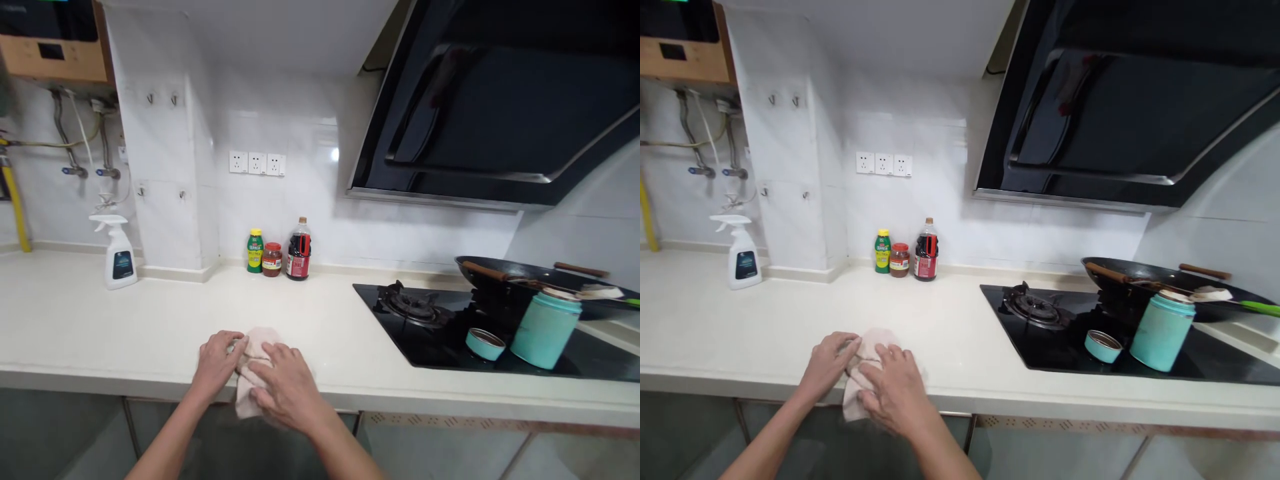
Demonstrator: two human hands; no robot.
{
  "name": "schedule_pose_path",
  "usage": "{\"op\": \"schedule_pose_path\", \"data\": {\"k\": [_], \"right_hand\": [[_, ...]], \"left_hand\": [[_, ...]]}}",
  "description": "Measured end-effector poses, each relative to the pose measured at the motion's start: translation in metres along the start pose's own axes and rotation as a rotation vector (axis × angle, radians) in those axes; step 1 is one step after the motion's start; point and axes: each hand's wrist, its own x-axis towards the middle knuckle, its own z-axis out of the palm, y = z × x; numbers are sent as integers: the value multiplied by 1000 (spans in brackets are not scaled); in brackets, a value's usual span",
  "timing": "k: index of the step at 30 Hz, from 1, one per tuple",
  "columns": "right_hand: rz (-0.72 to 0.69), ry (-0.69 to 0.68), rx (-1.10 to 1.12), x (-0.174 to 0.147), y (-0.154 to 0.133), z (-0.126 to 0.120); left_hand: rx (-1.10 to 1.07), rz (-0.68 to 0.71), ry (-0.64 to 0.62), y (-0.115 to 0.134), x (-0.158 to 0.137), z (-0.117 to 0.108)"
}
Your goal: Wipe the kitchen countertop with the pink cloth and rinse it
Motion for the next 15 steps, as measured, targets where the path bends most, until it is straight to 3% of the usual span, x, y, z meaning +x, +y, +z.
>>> {"op": "schedule_pose_path", "data": {"k": [3, 7, 11, 15], "right_hand": [[57, -13, 31, -24, 36, -7], [240, -31, -102, -78, 109, -26], [391, -85, -265, -118, 182, -43], [445, -131, -354, -118, 235, -42]], "left_hand": [[17, 31, -20, -3, 0, 2], [116, 136, -93, -13, 0, -1], [271, 216, -75, -35, 5, -26], [382, 198, -78, -64, 11, -55]]}}
